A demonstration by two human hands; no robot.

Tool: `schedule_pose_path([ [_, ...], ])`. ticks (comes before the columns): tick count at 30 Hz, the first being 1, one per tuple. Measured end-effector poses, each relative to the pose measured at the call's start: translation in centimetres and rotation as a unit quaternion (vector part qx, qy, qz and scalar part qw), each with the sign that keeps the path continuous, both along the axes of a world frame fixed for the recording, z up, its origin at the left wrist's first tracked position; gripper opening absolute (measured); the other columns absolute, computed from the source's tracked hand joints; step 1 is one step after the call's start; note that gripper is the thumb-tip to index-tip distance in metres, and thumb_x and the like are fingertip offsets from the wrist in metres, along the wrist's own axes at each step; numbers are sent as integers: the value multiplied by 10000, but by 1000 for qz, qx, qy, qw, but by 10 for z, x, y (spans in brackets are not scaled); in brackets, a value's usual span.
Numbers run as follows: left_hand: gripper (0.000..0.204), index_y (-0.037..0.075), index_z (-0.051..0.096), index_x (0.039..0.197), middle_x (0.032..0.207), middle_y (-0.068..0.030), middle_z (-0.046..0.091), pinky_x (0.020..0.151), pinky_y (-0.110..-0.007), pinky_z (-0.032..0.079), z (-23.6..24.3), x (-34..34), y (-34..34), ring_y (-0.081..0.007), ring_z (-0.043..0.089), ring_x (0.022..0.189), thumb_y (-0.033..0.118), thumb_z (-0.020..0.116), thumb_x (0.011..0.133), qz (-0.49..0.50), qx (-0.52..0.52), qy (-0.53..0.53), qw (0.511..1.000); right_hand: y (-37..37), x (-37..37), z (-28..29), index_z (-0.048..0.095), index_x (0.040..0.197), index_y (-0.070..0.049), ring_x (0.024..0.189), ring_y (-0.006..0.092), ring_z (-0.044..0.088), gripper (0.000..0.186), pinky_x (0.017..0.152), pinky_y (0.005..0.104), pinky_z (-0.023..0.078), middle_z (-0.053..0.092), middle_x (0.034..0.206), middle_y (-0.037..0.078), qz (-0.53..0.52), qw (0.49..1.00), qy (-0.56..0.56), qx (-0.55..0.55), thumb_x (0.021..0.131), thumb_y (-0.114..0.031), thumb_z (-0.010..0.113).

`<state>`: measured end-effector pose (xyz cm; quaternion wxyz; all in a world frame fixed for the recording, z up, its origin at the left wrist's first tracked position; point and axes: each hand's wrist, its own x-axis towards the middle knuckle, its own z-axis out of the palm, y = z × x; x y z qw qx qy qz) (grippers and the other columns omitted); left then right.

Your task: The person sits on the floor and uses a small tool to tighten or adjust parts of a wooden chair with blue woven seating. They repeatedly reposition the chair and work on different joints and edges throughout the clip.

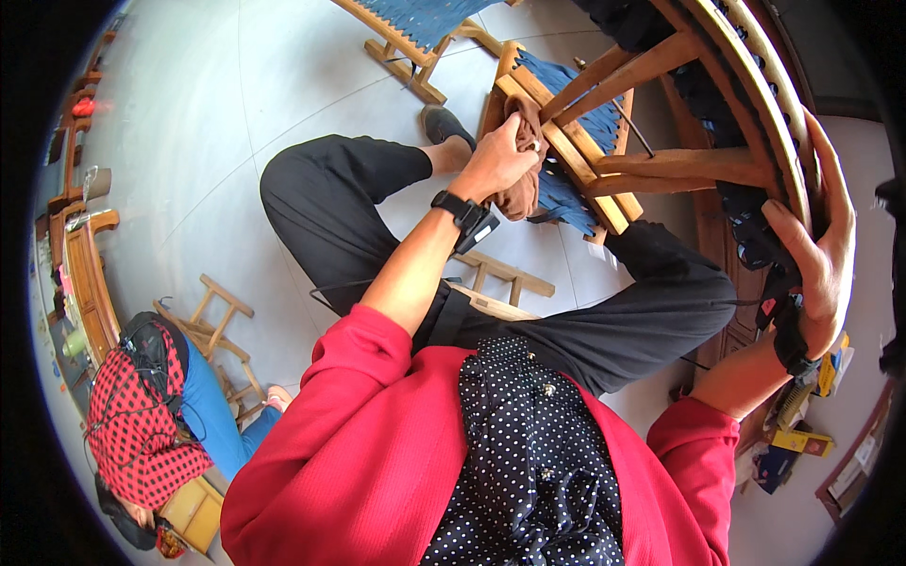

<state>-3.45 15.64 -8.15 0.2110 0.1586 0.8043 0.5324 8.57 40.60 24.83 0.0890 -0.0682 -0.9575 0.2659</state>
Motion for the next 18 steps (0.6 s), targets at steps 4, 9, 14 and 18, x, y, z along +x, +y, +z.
schedule_pose_path([
  [4, 223, -28, 589, 965, 881, -174, 668, 804, -399, 501, 7, 10, -32, -311, 638, 822, 152, 635, 842, 19, -45, -46, 998, 3, -3, -2, 523, 1473, -147, 1038, 283, 704, 822, 961, 394, 558, 668, 1219, 187, 5, 1000, 3, 17, 704, -290, 776],
  [9, 250, -17, 595, 1036, 1061, -247, 596, 829, -506, 509, 18, -8, -40, -450, 616, 948, 154, 636, 858, 49, -41, 160, 985, 3, -1, -3, 524, 1472, -147, 1016, 286, 711, 832, 938, 392, 572, 677, 1197, 192, -3, 1000, 0, 12, 696, -307, 780],
  [14, 253, 41, 652, 1078, 1150, -181, 556, 843, -484, 513, 35, -35, 0, -409, 624, 963, 149, 650, 850, -28, -118, 210, 970, 3, -1, -1, 515, 1477, -146, 1018, 289, 710, 846, 932, 397, 577, 670, 1210, 191, 0, 1000, -9, -3, 689, -286, 787],
  [18, 255, 53, 668, 1069, 1148, -207, 549, 836, -494, 531, 37, -44, 11, -420, 640, 948, 173, 661, 844, -63, -185, 186, 963, 2, -3, 2, 497, 1490, -136, 1093, 300, 681, 887, 996, 427, 538, 650, 1252, 187, -5, 1000, -18, -20, 659, -277, 771],
])
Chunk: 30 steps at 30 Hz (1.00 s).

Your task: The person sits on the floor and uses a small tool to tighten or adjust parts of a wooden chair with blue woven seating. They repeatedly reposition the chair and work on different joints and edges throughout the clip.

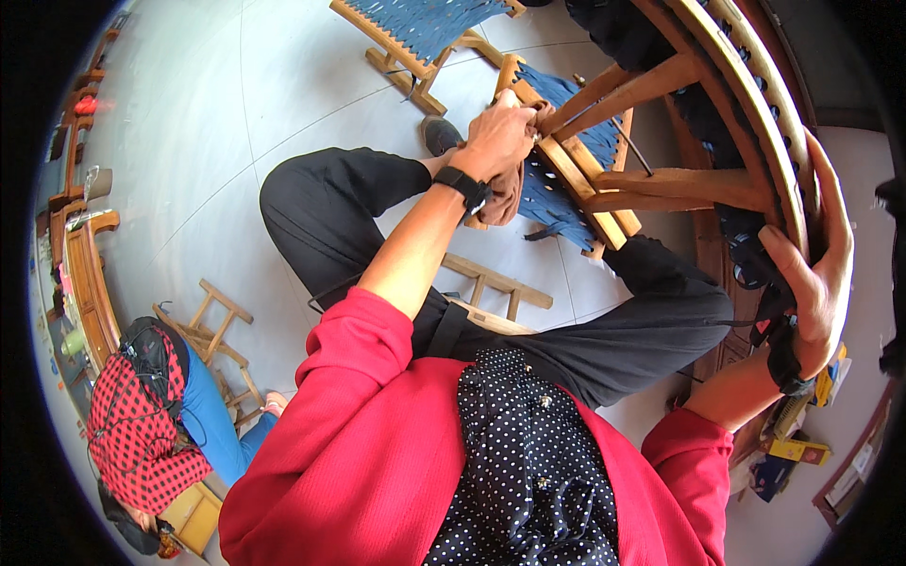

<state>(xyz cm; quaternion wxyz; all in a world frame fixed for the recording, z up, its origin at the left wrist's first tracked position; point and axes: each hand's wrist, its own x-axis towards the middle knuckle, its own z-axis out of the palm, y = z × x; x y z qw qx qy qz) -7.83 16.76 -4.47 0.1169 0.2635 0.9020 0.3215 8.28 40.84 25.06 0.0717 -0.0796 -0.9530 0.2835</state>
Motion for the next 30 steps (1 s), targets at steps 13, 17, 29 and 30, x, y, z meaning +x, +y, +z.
schedule_pose_path([
  [13, 321, -8, 667, 1039, 1096, -230, 594, 907, -462, 507, -16, 29, -26, -411, 621, 1029, 244, 707, 844, 84, 45, -80, 992, -6, 1, 0, 500, 1488, -147, 1128, 319, 670, 910, 1049, 459, 498, 645, 1284, 183, -5, 1000, -3, 17, 633, -326, 755],
  [17, 290, -4, 607, 1029, 1094, -193, 594, 871, -462, 521, -5, 15, -47, -411, 624, 987, 194, 700, 839, 123, 75, 5, 990, -4, 3, -1, 501, 1488, -148, 1119, 312, 674, 904, 1038, 451, 507, 650, 1273, 183, -4, 1000, -2, 22, 641, -319, 764],
  [29, 169, 207, 652, 1070, 995, -117, 582, 780, -466, 545, -4, -17, 8, -338, 646, 969, 155, 581, 927, -56, -21, 171, 983, -13, -1, 2, 481, 1495, -106, 1116, 326, 673, 940, 1034, 450, 504, 636, 1271, 211, -9, 1000, 3, -24, 617, -290, 760],
  [30, 156, 207, 655, 1048, 991, -111, 587, 772, -463, 549, -5, -22, 8, -334, 649, 962, 152, 578, 923, -75, -43, 156, 984, -13, -1, 2, 479, 1496, -101, 1115, 329, 673, 944, 1032, 450, 505, 636, 1270, 214, -8, 1000, 4, -25, 613, -287, 757],
])
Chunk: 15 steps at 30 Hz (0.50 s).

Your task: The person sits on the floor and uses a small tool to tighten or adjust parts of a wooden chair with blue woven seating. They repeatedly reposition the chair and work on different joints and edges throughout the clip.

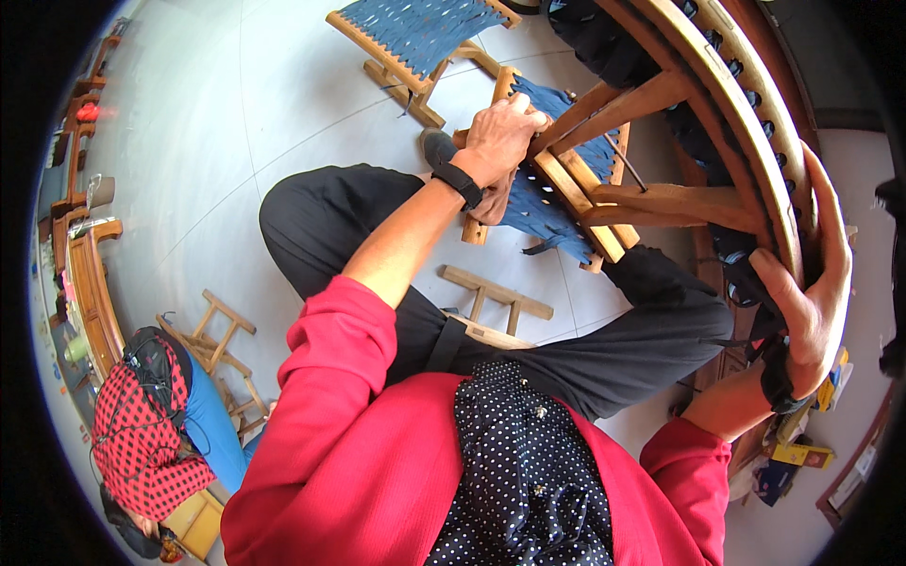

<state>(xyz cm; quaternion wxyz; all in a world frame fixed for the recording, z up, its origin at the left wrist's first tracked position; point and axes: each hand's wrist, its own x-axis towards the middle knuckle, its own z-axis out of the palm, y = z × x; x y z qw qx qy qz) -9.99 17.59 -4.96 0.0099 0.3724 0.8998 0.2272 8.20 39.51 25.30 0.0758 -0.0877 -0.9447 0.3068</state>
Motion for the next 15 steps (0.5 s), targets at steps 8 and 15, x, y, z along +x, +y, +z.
schedule_pose_path([
  [8, 103, 231, 674, 971, 1004, -108, 626, 795, -439, 564, 5, -37, -1, -316, 665, 967, 188, 676, 877, 75, 21, -11, 997, 0, 1, 3, 465, 1511, -122, 1083, 293, 685, 880, 1020, 404, 503, 650, 1270, 186, 38, 998, -4, 46, 675, -202, 726],
  [15, 183, 236, 679, 980, 973, -82, 599, 779, -431, 565, -12, -30, 9, -300, 644, 974, 104, 620, 868, -46, 8, 63, 997, -1, -1, 1, 490, 1498, -141, 1053, 284, 693, 874, 985, 405, 529, 668, 1227, 183, 40, 999, 5, 30, 665, -231, 739],
])
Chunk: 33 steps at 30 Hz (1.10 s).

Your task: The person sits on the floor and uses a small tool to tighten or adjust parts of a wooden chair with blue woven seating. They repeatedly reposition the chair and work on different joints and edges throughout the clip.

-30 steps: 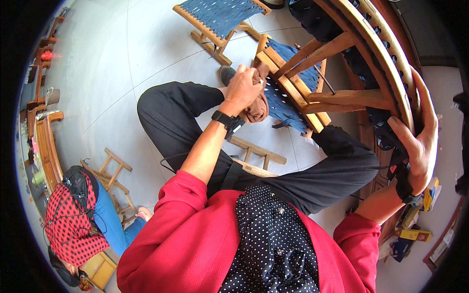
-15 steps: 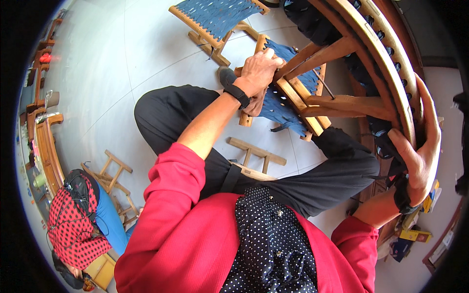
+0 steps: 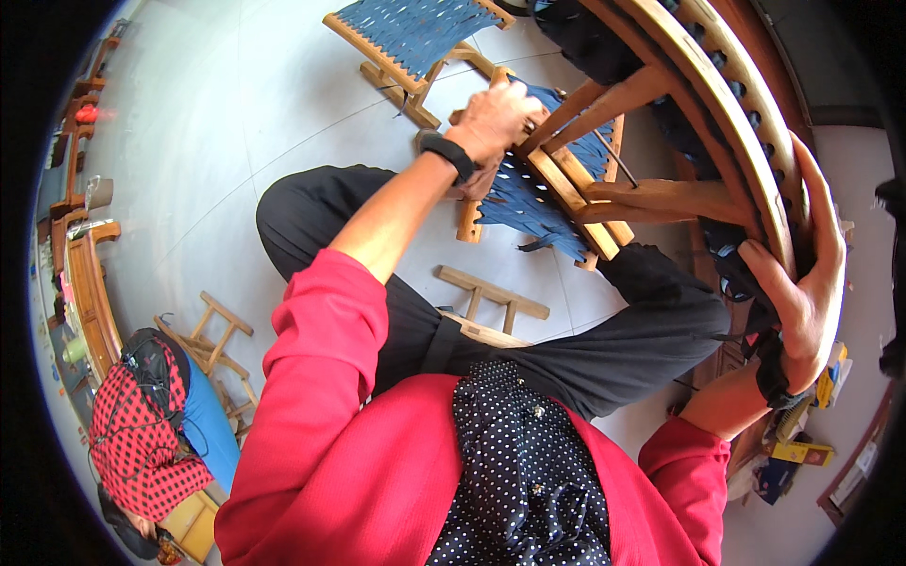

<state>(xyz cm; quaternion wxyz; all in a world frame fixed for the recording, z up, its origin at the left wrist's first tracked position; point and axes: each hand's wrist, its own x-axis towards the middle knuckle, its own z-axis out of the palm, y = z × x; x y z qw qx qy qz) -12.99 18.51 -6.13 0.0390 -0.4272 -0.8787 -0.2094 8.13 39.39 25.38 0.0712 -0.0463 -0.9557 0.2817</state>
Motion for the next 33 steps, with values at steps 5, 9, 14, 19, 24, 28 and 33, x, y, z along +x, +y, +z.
schedule_pose_path([
  [5, 193, 216, 691, 1070, 1002, -75, 648, 842, -431, 523, 4, -40, -40, -316, 641, 978, 147, 669, 891, 195, 16, -249, 948, 0, 1, -1, 510, 1485, -148, 1022, 275, 702, 852, 979, 407, 533, 689, 1183, 171, -4, 999, 17, 45, 668, -224, 739],
  [9, 134, 213, 710, 1008, 1076, -143, 642, 823, -463, 561, 8, -10, -51, -344, 647, 1014, 167, 669, 889, 199, 54, -18, 978, -5, -1, 1, 513, 1483, -147, 1023, 268, 701, 838, 975, 403, 533, 691, 1190, 160, 0, 1000, 7, -2, 677, -201, 738],
  [14, 255, 232, 676, 1037, 999, -106, 583, 817, -435, 559, -4, 30, -23, -323, 639, 968, 80, 690, 834, 98, 48, -38, 993, -3, 0, 0, 511, 1482, -137, 1073, 263, 679, 826, 999, 384, 514, 670, 1236, 152, -1, 999, 13, 29, 693, -213, 744],
  [19, 200, 213, 667, 1089, 1084, -143, 618, 846, -473, 533, -7, -5, -56, -358, 639, 988, 128, 642, 910, 198, 47, -143, 969, 19, 8, -8, 510, 1481, -124, 1125, 272, 662, 811, 1051, 376, 478, 658, 1259, 156, -6, 1000, -13, 4, 715, -245, 747],
  [24, 265, 102, 600, 1125, 1043, -143, 650, 829, -475, 527, 11, 40, -77, -376, 647, 983, 125, 686, 875, 193, 110, -102, 970, 4, -3, -3, 522, 1472, -136, 1166, 285, 649, 799, 1079, 404, 460, 650, 1287, 151, -4, 1000, -3, 25, 726, -304, 754],
  [28, 334, 132, 605, 1134, 1025, -103, 648, 781, -450, 541, 24, 93, -56, -351, 656, 941, 92, 731, 828, 122, 138, -102, 978, -32, -18, 14, 508, 1480, -137, 1167, 306, 637, 830, 1082, 395, 455, 626, 1305, 164, -20, 1000, -3, -13, 718, -336, 768],
  [33, 357, 126, 623, 1138, 941, -94, 603, 759, -440, 529, 10, 107, -16, -337, 646, 912, 76, 731, 802, 107, 110, -57, 987, -46, 1, 25, 536, 1317, 73, 975, 229, 659, 817, 913, 336, 508, 681, 1087, 208, -24, 994, 38, 100, 630, -233, 853],
])
